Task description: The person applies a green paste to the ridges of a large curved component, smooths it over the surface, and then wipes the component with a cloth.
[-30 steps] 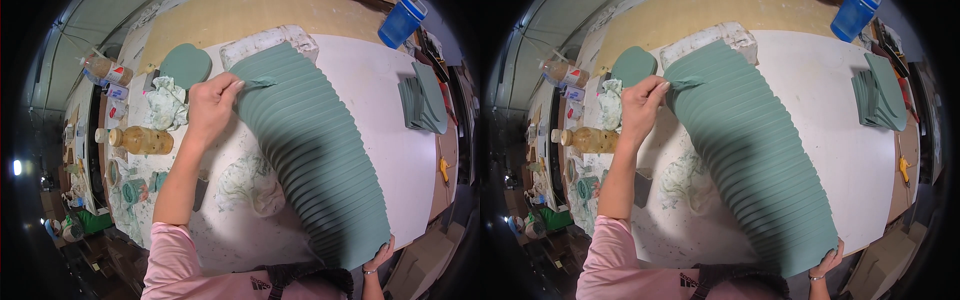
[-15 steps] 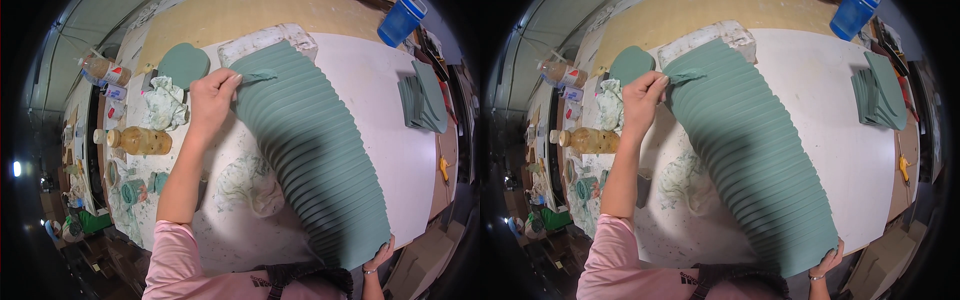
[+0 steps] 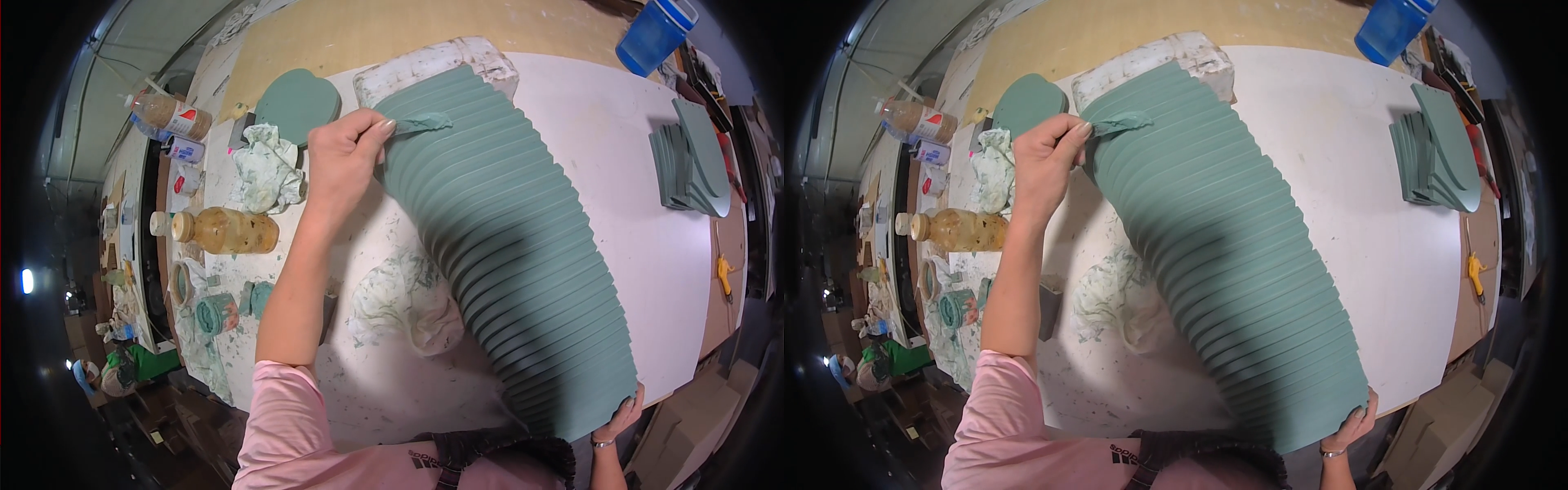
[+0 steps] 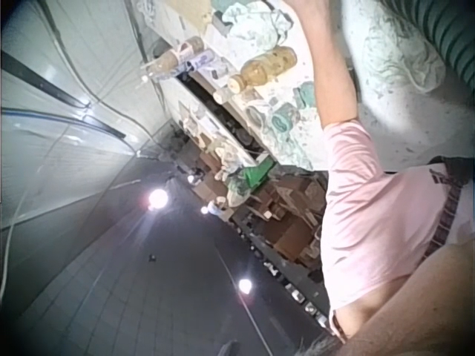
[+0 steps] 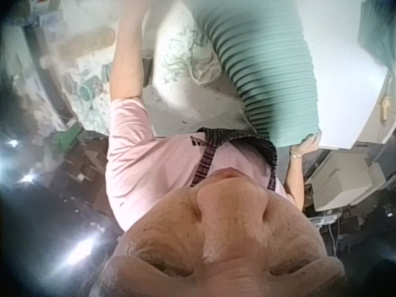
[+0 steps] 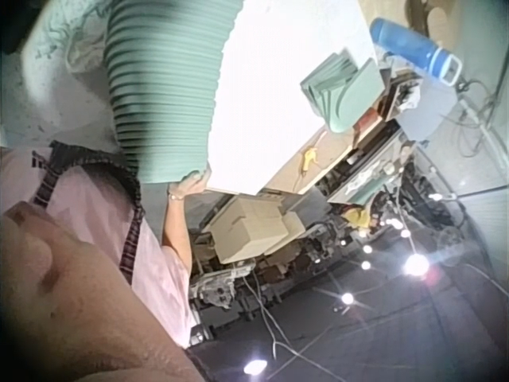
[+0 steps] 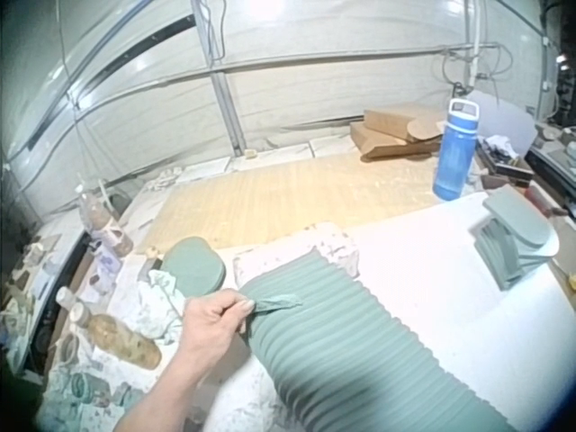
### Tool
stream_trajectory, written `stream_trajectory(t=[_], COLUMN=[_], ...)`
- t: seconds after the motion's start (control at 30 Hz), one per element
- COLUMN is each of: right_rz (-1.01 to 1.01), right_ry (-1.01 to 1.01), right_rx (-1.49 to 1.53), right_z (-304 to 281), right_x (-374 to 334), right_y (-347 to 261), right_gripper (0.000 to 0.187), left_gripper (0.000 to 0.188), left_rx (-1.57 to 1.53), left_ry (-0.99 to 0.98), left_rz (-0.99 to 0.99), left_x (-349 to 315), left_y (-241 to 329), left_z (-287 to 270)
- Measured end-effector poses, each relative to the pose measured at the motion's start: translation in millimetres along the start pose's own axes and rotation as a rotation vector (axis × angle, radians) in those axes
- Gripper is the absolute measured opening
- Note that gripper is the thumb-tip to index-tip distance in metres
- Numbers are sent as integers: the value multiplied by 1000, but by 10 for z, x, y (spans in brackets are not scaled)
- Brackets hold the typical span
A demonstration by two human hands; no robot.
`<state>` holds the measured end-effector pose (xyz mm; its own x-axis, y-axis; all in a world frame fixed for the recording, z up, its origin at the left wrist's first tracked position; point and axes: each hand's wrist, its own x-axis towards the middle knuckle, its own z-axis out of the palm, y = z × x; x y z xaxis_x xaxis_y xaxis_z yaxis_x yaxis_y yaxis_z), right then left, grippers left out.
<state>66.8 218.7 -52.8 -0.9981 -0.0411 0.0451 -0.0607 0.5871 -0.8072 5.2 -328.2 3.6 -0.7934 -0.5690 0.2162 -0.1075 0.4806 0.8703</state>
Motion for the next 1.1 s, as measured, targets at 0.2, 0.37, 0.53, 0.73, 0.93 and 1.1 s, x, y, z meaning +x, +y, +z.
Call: stream_trajectory(t=[0.2,0.37,0.53,0.73,0.93,1.1], right_rz=[-6,-2,-13,-6,-18,12], right_ry=[-4,-2,5,1,23,6], right_rx=[-10,21,28,19,25,23], right_z=[4,24,32,34,46,21], right_x=[6,19,27,23,25,14], right_y=[-45,-50,-64,-72,-66,-47], right_gripper=[55,55,55,55,55,57], left_gripper=[15,16,17,14,15,12], left_rx=[10,24,36,-256,-255,-51], left_ry=[4,4,-44,43,29,29], left_rz=[30,3,38,24,17,188], left_x=[12,-12,-20,4,77,137], left_y=[7,-35,-28,-17,80,73], left_z=[-9,-51,-57,-96,-129,-34])
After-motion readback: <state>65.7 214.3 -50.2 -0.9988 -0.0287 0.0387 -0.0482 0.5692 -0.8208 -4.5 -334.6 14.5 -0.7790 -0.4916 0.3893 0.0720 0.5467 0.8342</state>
